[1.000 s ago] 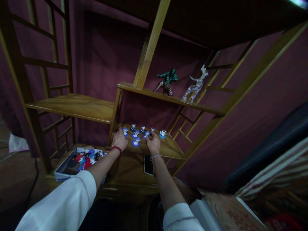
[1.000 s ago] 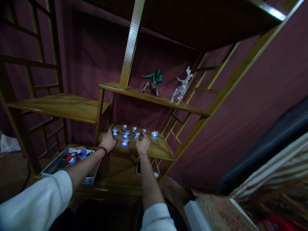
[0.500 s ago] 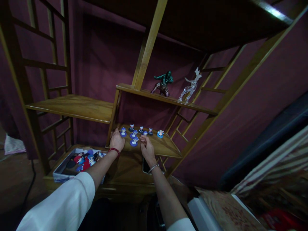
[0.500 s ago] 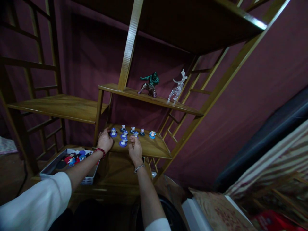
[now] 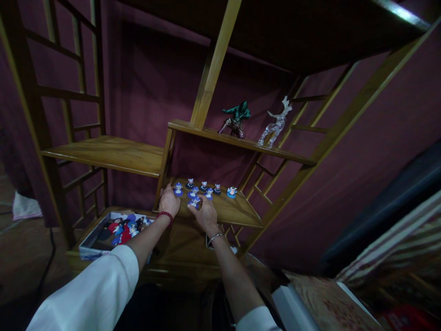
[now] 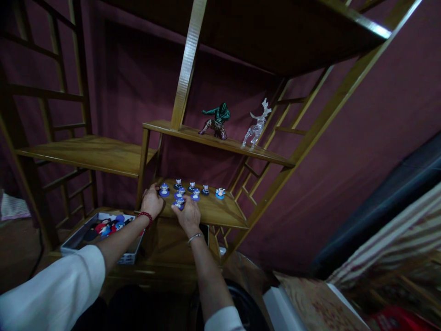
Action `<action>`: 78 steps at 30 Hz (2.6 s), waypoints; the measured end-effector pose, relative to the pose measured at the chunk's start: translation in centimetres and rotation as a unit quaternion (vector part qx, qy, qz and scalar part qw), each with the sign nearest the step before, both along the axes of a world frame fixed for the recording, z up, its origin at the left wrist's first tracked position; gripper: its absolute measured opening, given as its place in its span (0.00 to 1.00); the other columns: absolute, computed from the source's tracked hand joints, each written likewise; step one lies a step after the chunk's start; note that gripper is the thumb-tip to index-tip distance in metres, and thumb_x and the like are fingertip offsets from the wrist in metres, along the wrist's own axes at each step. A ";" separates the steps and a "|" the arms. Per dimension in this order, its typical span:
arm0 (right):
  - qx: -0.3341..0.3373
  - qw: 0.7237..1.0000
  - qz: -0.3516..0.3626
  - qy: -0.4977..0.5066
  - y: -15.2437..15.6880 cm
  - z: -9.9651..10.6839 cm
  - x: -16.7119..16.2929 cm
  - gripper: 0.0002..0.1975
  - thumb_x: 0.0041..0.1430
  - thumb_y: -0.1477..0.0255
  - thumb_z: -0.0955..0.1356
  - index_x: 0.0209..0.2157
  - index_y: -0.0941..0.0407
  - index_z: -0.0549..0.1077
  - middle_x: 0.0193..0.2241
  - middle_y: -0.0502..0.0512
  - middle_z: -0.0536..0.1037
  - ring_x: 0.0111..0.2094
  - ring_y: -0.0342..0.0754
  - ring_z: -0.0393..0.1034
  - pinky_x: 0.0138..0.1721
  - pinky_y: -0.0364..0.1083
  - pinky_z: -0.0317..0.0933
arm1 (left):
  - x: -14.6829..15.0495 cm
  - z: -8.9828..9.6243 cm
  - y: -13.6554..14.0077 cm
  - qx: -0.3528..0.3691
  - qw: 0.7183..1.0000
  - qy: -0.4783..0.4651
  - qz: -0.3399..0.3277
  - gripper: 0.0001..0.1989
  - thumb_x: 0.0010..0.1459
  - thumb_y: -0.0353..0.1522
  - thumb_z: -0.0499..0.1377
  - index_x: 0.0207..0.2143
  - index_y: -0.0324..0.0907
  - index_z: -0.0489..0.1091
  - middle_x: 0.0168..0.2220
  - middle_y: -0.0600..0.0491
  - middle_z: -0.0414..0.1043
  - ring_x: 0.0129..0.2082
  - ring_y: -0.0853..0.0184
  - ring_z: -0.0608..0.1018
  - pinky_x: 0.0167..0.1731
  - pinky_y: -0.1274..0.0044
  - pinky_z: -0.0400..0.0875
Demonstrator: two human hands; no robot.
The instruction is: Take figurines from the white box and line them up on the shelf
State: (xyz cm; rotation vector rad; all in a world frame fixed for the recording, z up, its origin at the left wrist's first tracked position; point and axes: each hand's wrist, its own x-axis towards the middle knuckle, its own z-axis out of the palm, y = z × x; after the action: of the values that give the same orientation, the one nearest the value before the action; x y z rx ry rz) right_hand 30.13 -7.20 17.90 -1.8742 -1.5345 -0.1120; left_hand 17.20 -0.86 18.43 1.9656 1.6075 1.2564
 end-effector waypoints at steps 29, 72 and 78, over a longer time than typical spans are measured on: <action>-0.049 0.995 -0.078 -0.027 -1.6 -0.2 8.1 0.14 0.47 0.64 0.65 0.36 0.57 0.67 0.31 0.55 0.73 0.30 0.46 0.67 0.30 0.42 0.57 | -0.1 0.5 -0.4 -0.007 1.000 0.007 0.004 0.26 0.44 0.21 0.50 0.50 0.31 0.59 0.41 0.45 0.71 0.45 0.61 0.70 0.48 0.72 0.60; 0.070 0.996 0.037 0.048 1.2 -0.2 4.6 0.09 0.52 0.71 0.62 0.35 0.57 0.69 0.33 0.56 0.74 0.32 0.44 0.68 0.39 0.44 0.61 | 0.1 0.1 -2.1 0.149 0.958 0.176 -0.170 0.15 0.51 0.25 0.48 0.41 0.41 0.66 0.41 0.48 0.66 0.43 0.63 0.68 0.45 0.73 0.64; -0.009 0.998 0.043 0.043 2.6 -0.2 2.9 0.17 0.51 0.71 0.63 0.45 0.58 0.66 0.39 0.56 0.75 0.28 0.44 0.70 0.36 0.43 0.63 | 0.6 -0.4 -1.6 0.132 0.946 0.209 -0.209 0.18 0.50 0.27 0.49 0.45 0.41 0.65 0.48 0.49 0.64 0.46 0.65 0.67 0.47 0.75 0.62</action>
State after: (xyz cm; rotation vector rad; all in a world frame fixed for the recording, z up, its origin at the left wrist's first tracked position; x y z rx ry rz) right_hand 33.07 -4.64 17.70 -1.8009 -1.5582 0.0206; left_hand 17.77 -2.42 18.06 2.7073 1.1133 0.9674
